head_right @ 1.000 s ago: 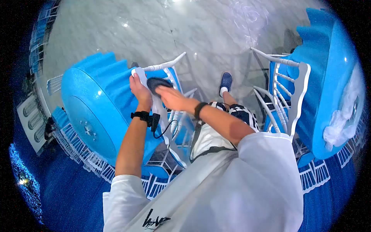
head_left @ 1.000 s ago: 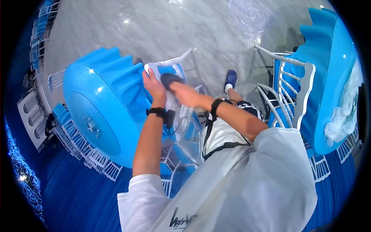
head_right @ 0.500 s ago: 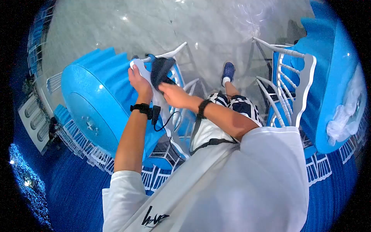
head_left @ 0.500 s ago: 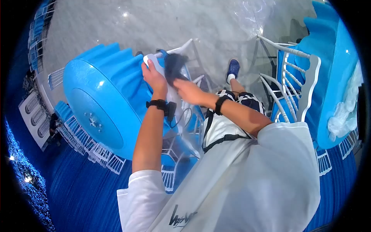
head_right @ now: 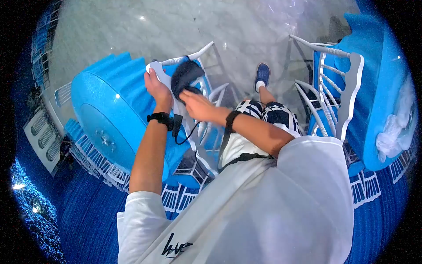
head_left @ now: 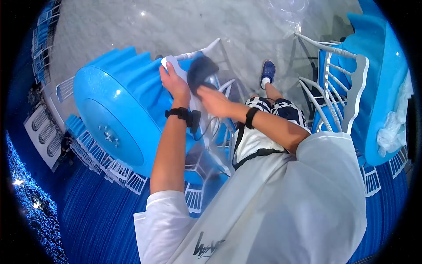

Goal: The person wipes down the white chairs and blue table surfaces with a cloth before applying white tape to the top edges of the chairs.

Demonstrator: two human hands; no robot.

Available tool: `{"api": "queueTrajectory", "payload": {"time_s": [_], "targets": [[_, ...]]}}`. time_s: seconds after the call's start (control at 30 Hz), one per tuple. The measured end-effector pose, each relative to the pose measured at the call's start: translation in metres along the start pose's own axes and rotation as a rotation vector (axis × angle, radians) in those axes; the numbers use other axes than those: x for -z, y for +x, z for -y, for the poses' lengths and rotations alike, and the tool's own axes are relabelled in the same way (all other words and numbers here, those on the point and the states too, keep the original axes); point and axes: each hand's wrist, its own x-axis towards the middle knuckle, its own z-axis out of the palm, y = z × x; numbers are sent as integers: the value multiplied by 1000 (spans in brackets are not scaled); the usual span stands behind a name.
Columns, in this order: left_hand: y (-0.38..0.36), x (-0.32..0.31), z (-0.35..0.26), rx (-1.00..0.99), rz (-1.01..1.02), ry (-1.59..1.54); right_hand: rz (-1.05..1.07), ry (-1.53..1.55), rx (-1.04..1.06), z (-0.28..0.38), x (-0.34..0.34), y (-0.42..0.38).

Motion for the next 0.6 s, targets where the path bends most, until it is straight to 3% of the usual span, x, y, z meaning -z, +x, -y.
{"api": "queueTrajectory", "payload": {"time_s": [0.2,0.23,0.3,0.37,0.47,0.6], "targets": [[4,2,11,-74,-38,84,-70,47,89,-15,-4,13],[5,1,10,-55,-31,75,18,-12,73,-7,4,0],[0,2,2,-19,-19,37,-47,-79,91,-14,-10,-35],[6,4,17,-54,-42,58,263,-112,-89,13,17,-56],[8,5,19,-57,-56,114,324,-147,-23,1,14,-80],[20,6,35,-74,-44,53,614,-121,22,32,46,-68]]}}
